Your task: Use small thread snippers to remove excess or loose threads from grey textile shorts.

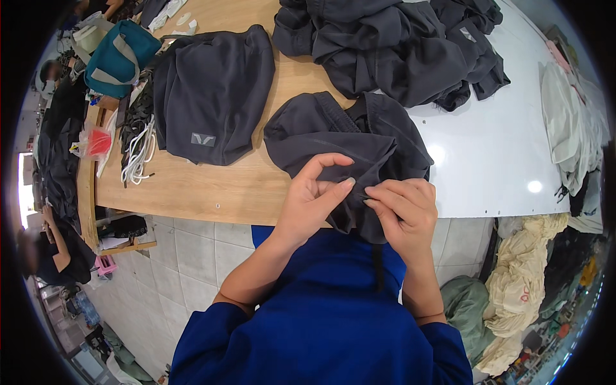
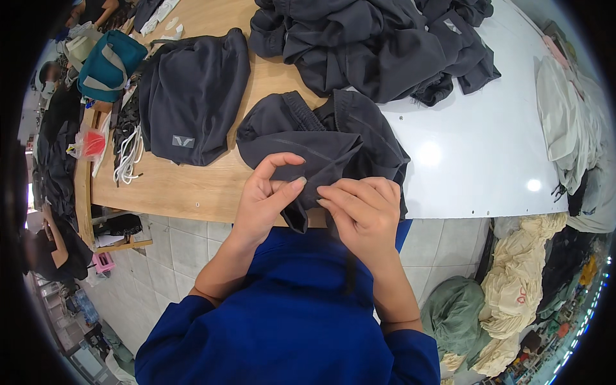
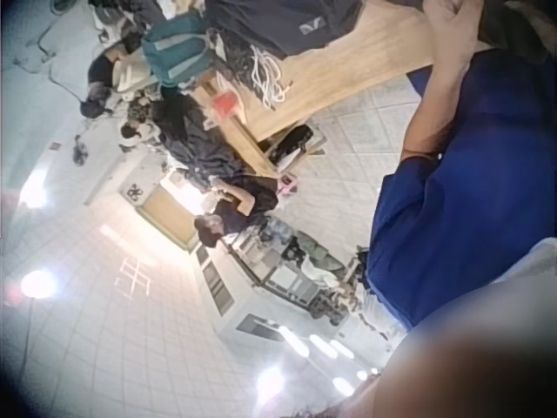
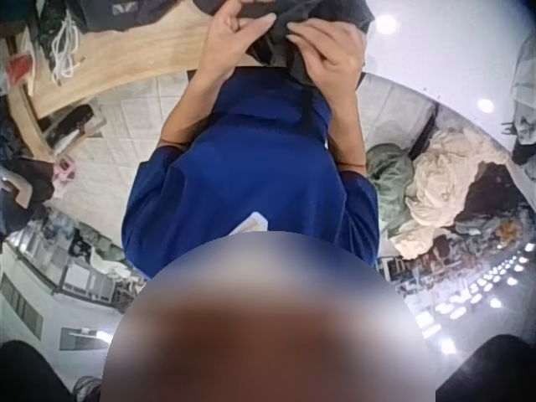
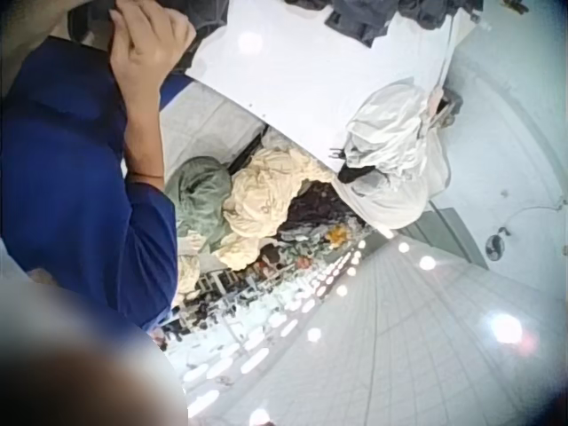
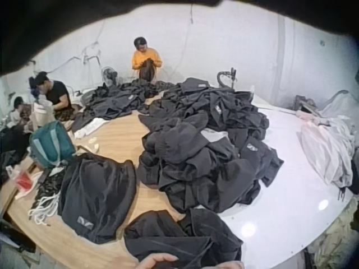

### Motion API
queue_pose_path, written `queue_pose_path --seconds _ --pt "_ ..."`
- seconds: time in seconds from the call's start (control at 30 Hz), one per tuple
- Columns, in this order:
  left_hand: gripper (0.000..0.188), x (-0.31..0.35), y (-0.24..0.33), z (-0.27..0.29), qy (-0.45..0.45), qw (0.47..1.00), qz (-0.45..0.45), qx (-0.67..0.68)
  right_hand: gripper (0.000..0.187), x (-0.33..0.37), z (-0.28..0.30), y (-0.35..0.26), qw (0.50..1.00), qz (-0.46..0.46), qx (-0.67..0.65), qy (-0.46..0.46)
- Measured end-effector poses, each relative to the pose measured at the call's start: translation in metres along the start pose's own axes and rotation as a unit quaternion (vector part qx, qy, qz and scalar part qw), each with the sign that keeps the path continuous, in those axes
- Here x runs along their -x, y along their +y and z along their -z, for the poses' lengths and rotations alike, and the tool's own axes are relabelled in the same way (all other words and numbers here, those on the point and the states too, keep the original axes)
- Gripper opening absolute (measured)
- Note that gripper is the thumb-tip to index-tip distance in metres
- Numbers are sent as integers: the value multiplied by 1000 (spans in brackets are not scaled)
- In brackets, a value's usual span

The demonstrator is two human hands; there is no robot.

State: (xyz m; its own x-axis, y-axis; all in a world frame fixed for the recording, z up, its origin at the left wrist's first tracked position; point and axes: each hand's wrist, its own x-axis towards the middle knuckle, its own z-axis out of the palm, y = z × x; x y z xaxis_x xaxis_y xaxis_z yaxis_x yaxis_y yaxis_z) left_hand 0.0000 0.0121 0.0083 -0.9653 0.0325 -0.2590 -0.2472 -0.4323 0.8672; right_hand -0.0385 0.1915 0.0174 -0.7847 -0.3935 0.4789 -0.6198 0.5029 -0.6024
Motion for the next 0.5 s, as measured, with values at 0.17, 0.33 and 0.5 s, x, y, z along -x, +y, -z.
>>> queue_pose_path --seconds 0.17,0.33,0.5 --pt "32 -3 1 -5 29 999 -1 36 21 4 0 -1 999 -33 -19 29" --pt "34 -2 -2 -7 51 997 -4 59 22 8 -1 -3 999 -27 1 23" --pt "34 0 -1 -9 57 996 -17 63 23 7 -3 -6 999 -13 31 28"
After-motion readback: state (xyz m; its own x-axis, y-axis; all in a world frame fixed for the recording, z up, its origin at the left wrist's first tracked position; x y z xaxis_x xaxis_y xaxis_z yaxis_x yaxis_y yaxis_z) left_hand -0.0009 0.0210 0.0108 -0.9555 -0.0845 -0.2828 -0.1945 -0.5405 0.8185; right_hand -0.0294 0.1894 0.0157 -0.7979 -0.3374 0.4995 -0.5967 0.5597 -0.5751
